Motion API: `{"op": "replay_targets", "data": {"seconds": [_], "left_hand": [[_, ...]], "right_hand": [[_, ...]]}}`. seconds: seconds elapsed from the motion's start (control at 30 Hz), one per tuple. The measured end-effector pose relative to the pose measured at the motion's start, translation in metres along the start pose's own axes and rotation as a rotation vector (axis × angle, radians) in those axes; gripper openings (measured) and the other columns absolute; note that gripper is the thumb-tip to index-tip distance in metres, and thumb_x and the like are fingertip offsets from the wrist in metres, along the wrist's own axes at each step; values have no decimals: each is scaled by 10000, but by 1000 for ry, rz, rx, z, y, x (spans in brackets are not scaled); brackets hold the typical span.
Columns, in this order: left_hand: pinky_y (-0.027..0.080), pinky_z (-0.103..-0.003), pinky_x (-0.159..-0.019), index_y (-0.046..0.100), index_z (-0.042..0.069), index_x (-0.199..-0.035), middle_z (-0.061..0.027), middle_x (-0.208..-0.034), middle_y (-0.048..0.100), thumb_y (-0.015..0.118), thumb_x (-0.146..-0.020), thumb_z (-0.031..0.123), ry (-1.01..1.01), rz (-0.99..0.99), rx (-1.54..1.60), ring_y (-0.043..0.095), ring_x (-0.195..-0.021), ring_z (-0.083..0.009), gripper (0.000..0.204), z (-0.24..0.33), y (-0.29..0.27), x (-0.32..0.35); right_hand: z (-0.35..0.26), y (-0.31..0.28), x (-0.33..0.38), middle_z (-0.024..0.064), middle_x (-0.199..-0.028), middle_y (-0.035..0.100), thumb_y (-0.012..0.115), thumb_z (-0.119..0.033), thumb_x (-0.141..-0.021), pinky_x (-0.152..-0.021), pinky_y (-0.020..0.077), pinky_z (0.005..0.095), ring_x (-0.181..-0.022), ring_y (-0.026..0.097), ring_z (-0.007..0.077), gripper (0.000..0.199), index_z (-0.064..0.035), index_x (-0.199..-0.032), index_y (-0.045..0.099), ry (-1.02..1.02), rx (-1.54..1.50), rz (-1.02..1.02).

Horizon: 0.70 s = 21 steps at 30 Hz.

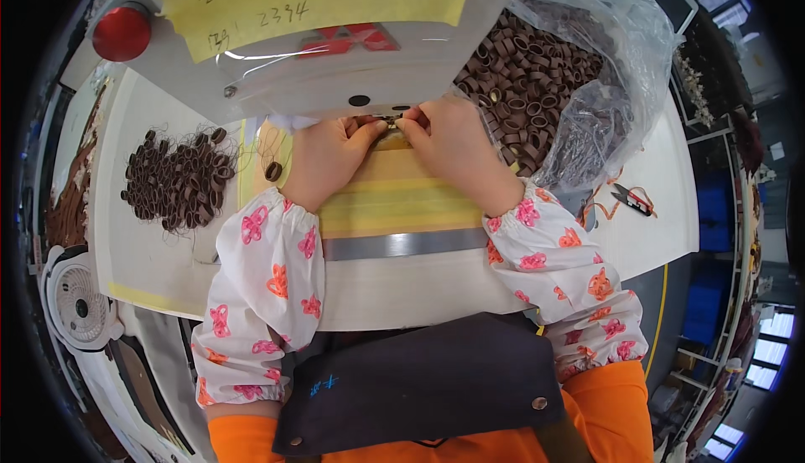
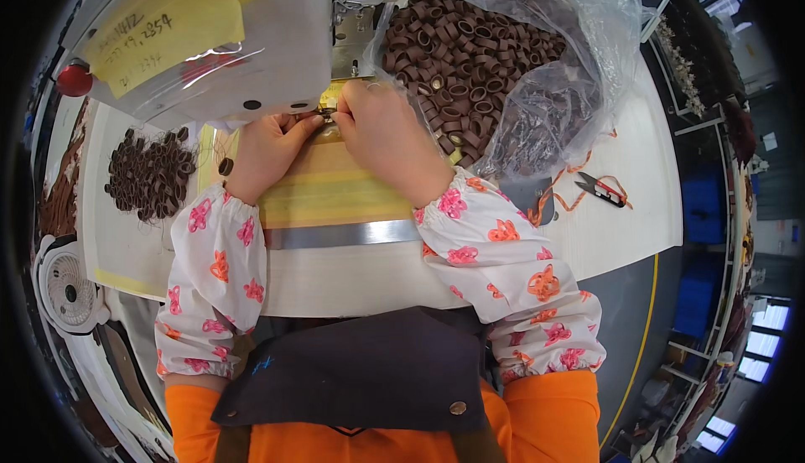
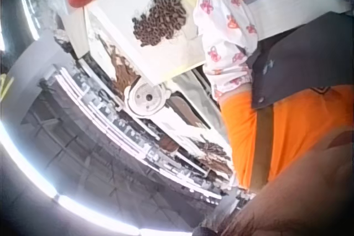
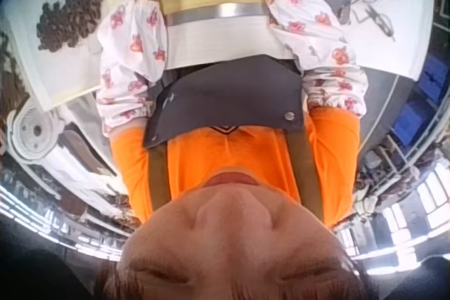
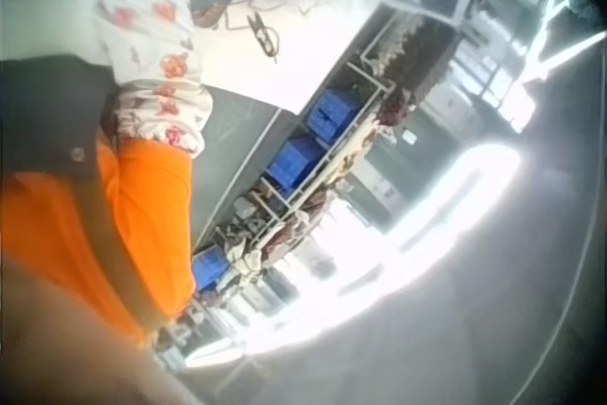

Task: The recorder is assembling small brown leather loops and positioning them under an industrial machine, likely for attaching or punching.

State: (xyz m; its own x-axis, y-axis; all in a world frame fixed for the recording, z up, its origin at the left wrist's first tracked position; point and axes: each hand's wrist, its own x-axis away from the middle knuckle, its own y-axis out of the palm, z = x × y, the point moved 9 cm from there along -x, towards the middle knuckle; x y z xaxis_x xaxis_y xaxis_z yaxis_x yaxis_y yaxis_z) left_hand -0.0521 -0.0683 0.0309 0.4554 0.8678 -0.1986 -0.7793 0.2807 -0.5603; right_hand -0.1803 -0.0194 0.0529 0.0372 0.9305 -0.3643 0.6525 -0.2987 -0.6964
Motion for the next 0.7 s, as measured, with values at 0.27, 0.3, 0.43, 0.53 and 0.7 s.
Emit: {"op": "replay_targets", "data": {"seconds": [0.27, 0.3, 0.43, 0.53, 0.7], "left_hand": [[381, -320, -634, 567, 54, -607, -47, -487, 502, 665, -779, 202, 355, 61, -339, 454, -439, -187, 247, 39, -17, 40], [367, -323, -666, 556, 63, -592, -34, -475, 476, 666, -775, 187, 331, 103, -338, 426, -431, -196, 247, 33, -31, 46], [362, -319, -695, 554, 54, -598, -15, -477, 450, 677, -768, 159, 261, 231, -501, 399, -443, -186, 235, -4, -92, 63], [358, -336, -746, 603, 36, -687, -14, -508, 489, 678, -773, 164, 88, 205, -367, 432, -479, -181, 172, -25, -109, 66], [312, -382, -889, 651, 36, -978, -69, -883, 616, 656, -777, 146, 63, 232, -333, 547, -833, -215, 229, -10, -116, 58]], "right_hand": [[-10, -12, 15, 156, -736, 584, 621, -92, -773, -608, 463, 412, -705, 581, 345, 110, -7, -793, 555, -45, -89, 36], [-10, -17, 15, 147, -739, 586, 620, -92, -773, -610, 467, 406, -706, 585, 339, 102, -12, -796, 561, -23, -90, 36], [-2, -69, 4, 123, -760, 599, 613, -76, -767, -610, 478, 394, -707, 598, 319, 62, -28, -797, 586, -108, 90, 200], [17, -78, -13, 124, -785, 609, 609, -47, -747, -618, 485, 398, -728, 603, 321, 61, -33, -806, 598, -175, 265, 200], [36, -64, -26, 125, -794, 613, 563, -14, -727, -631, 489, 418, -735, 605, 330, 102, -34, -821, 597, -248, 480, 100]]}}
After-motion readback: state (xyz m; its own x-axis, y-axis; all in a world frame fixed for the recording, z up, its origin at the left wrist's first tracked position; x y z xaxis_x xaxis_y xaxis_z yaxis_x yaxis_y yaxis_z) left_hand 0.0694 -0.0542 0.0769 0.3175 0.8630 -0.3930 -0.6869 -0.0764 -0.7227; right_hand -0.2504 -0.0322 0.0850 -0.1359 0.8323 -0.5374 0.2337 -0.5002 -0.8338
